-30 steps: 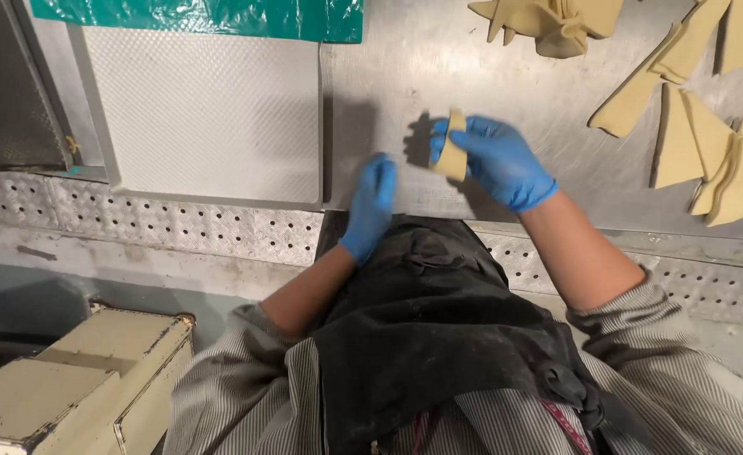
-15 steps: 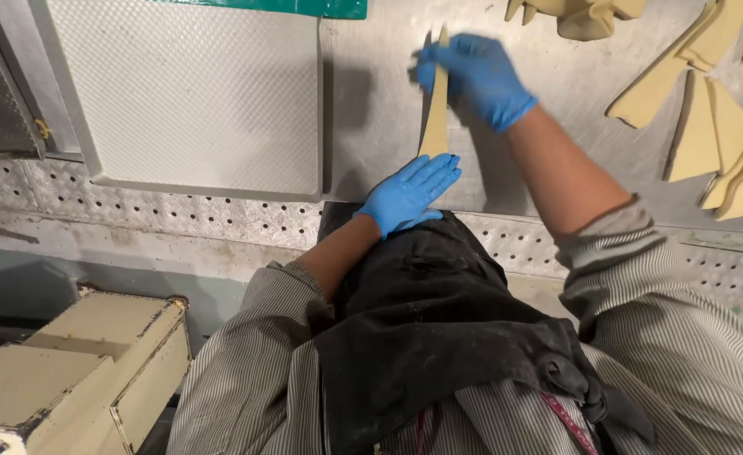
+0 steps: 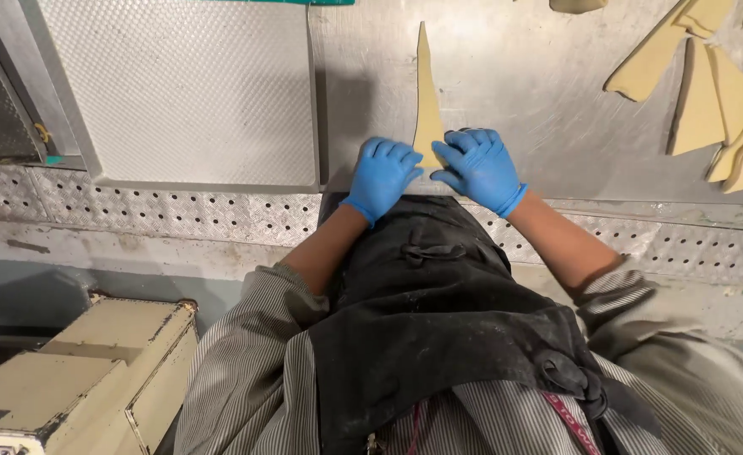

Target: Rolling triangular dough pieces into croissant shapes on a metal workbench.

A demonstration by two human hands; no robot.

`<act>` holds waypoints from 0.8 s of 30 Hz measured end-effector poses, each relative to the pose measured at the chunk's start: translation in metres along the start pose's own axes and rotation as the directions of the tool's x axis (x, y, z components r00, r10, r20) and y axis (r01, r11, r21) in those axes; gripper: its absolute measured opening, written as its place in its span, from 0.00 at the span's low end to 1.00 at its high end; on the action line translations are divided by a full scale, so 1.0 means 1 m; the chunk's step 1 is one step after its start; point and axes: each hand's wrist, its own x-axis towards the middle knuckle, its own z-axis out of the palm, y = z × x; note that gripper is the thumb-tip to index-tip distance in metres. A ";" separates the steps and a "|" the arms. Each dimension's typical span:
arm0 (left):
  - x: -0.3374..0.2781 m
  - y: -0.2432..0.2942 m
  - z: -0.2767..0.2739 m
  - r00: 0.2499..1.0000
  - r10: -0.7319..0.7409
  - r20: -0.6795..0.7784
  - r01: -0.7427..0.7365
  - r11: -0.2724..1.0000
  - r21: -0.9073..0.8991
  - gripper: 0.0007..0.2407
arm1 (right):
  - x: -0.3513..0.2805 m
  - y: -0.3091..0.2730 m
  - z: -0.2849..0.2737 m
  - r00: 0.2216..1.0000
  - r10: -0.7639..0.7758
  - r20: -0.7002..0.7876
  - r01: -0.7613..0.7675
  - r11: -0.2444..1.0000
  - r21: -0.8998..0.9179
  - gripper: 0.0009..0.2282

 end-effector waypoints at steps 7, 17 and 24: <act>0.010 0.000 -0.002 0.981 -0.118 0.157 0.125 0.991 -0.040 0.07 | -0.030 0.010 0.034 0.999 0.043 -0.002 -0.043 0.984 -0.170 0.15; -0.001 0.015 -0.003 0.980 -0.045 0.193 0.037 0.998 0.042 0.29 | -0.029 -0.017 0.042 0.967 0.161 0.199 -0.140 0.983 -0.117 0.31; -0.026 0.015 0.010 0.980 -0.011 0.199 -0.009 0.995 0.100 0.28 | -0.040 -0.025 0.046 0.970 0.134 0.203 -0.117 0.989 -0.093 0.30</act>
